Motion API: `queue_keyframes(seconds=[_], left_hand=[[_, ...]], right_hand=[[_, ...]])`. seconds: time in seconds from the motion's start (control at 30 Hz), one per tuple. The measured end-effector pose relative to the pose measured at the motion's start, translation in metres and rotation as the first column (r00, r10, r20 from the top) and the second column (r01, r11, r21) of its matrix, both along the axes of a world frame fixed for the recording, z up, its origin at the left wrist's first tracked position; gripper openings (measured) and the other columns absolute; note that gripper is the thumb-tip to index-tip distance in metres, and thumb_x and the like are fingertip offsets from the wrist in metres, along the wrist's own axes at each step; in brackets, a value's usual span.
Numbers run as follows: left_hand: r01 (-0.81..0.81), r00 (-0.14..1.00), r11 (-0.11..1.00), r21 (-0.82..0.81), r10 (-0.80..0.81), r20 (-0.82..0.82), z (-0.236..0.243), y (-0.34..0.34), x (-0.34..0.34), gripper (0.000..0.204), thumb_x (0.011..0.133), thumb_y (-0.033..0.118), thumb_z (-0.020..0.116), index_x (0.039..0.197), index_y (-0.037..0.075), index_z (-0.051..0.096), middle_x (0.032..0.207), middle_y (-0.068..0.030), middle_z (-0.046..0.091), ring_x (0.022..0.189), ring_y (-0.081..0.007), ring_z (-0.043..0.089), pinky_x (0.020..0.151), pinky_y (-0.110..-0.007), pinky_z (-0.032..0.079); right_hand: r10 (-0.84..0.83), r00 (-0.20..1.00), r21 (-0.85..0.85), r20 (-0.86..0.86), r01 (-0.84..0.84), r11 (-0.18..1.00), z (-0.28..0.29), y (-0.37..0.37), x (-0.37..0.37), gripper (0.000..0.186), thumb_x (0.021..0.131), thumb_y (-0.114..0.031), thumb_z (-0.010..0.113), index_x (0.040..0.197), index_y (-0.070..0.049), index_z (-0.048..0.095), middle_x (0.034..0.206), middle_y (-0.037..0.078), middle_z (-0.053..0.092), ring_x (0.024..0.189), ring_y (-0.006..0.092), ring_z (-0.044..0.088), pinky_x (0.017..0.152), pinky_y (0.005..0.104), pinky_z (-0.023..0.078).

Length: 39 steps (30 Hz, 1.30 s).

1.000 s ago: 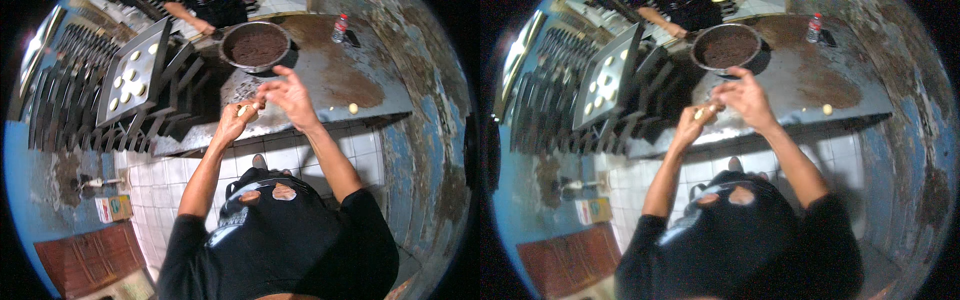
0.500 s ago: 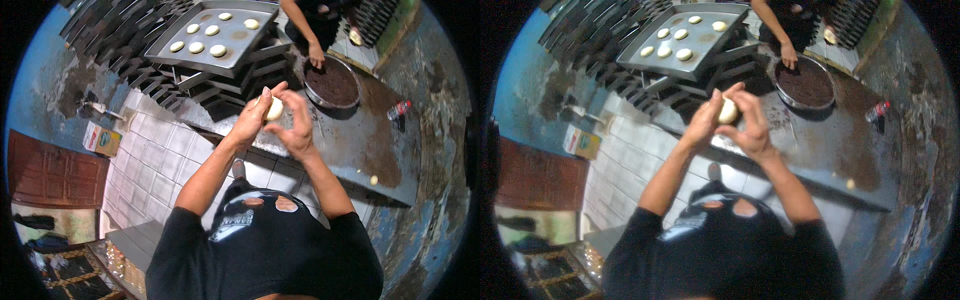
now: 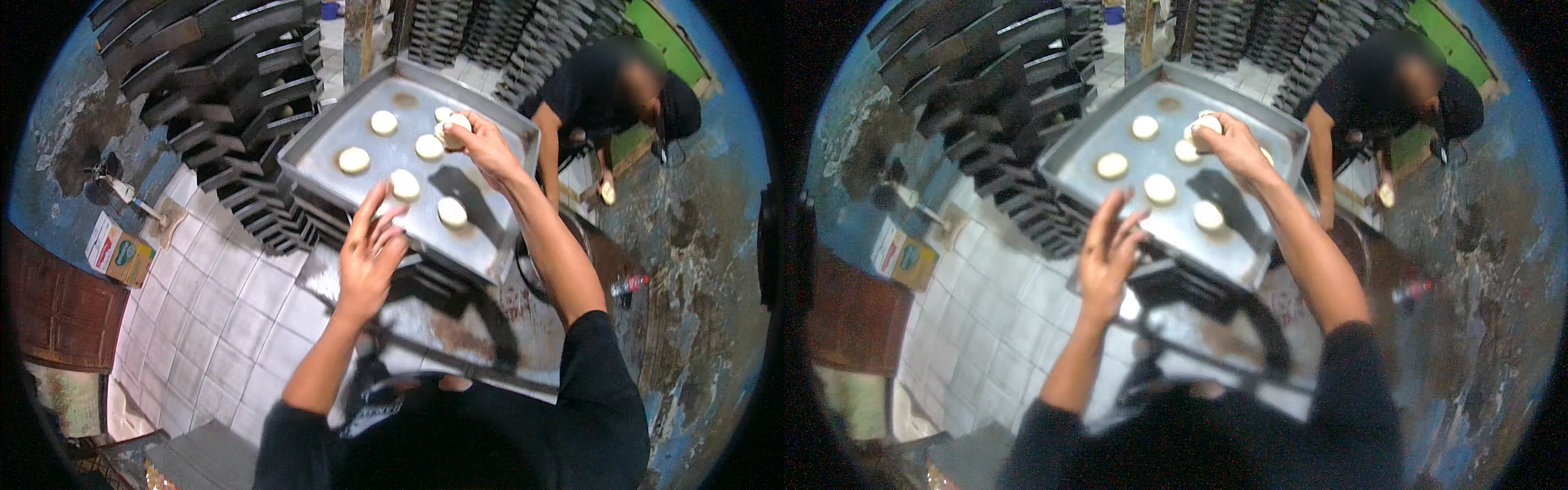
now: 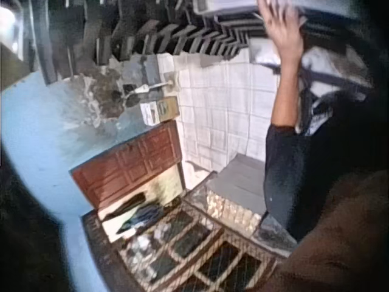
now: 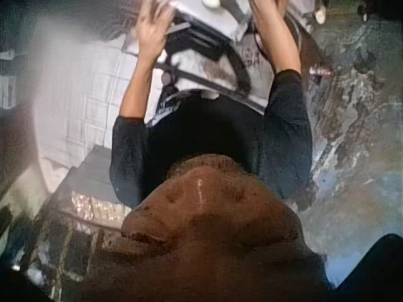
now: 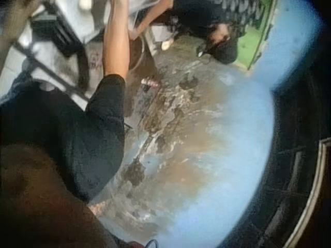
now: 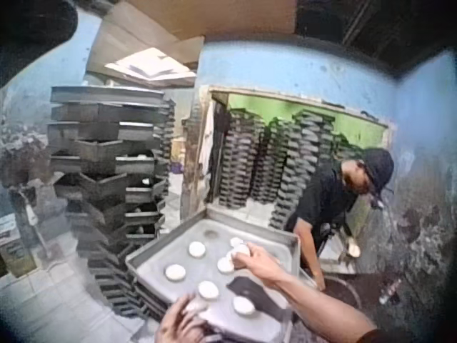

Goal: The person flattens pieces of dough by hand, uses a spoon to add dark filling from a bowl, seals the dough around the filling, and places the formed buns onto a metal tray.

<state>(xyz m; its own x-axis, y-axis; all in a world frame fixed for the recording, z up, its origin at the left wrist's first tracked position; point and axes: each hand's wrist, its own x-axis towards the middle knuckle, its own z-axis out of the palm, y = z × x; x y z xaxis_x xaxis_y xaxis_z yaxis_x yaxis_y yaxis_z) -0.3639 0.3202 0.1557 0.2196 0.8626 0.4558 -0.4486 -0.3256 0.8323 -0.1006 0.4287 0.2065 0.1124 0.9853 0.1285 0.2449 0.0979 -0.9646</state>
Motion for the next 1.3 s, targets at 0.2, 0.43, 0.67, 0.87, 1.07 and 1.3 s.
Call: queue_keyframes(seconds=[0.2,0.43,0.67,0.87,1.07,1.3], left_hand=[[-0.213,0.966,0.958,-0.193,0.177,-0.186,-0.032,0.047,-0.117,0.047,0.096,0.013,0.060,0.140,-0.001,0.051,0.137,-0.0149,0.057,0.114,-0.0221,0.061,0.095,-0.033,0.049],[-0.481,0.828,0.840,-0.251,0.342,-0.444,-0.071,0.066,-0.185,0.051,0.086,-0.006,0.055,0.136,-0.001,0.056,0.133,-0.0164,0.058,0.110,-0.0217,0.062,0.095,-0.033,0.050],[-0.414,0.857,0.904,-0.101,0.350,-0.378,-0.043,0.101,-0.162,0.048,0.088,-0.005,0.054,0.136,-0.004,0.055,0.134,-0.0183,0.058,0.110,-0.0226,0.062,0.094,-0.032,0.050],[-0.259,0.919,0.964,0.067,0.267,-0.290,-0.024,0.101,-0.127,0.035,0.098,0.007,0.054,0.132,-0.003,0.058,0.131,-0.0198,0.058,0.111,-0.0257,0.063,0.094,-0.037,0.053],[0.058,0.965,0.982,0.182,-0.008,-0.263,0.005,0.074,-0.038,0.026,0.099,0.004,0.053,0.122,-0.006,0.061,0.116,-0.0184,0.064,0.092,-0.0192,0.069,0.083,-0.031,0.057],[0.205,0.978,0.948,-0.245,-0.190,0.086,0.035,-0.045,0.091,0.035,0.106,0.017,0.048,0.134,-0.004,0.052,0.118,-0.0128,0.062,0.101,-0.0166,0.063,0.078,-0.028,0.054]], right_hand=[[-0.176,0.571,0.237,0.802,-0.033,0.971,-0.067,0.225,0.022,0.067,0.095,-0.030,0.064,0.146,0.004,0.038,0.139,0.033,0.049,0.130,0.0443,0.049,0.111,0.0494,0.039],[0.053,0.506,0.045,0.861,-0.179,0.983,-0.109,0.286,0.012,0.053,0.107,-0.039,0.036,0.137,0.003,0.049,0.156,0.034,0.027,0.146,0.0477,0.024,0.121,0.0479,0.022],[0.144,0.951,-0.252,0.272,-0.074,0.965,-0.008,0.268,0.013,0.079,0.103,-0.063,0.034,0.158,-0.007,0.024,0.160,0.015,0.033,0.146,0.0274,0.034,0.119,0.0409,0.029],[0.427,0.407,-0.511,0.808,0.121,0.851,0.016,0.152,0.156,0.030,0.091,-0.027,0.065,0.102,0.001,0.070,0.095,0.009,0.072,0.085,0.0199,0.065,0.079,0.0357,0.052],[0.115,0.677,-0.374,0.727,0.250,0.893,-0.006,-0.003,0.155,0.025,0.080,-0.011,0.075,0.102,0.000,0.071,0.091,0.003,0.070,0.084,0.0130,0.063,0.077,0.0291,0.052],[-0.062,0.812,0.210,0.580,-0.075,0.975,0.056,-0.195,0.002,0.036,0.087,-0.008,0.076,0.119,0.002,0.062,0.114,0.010,0.063,0.100,0.0156,0.064,0.085,0.0289,0.055]])
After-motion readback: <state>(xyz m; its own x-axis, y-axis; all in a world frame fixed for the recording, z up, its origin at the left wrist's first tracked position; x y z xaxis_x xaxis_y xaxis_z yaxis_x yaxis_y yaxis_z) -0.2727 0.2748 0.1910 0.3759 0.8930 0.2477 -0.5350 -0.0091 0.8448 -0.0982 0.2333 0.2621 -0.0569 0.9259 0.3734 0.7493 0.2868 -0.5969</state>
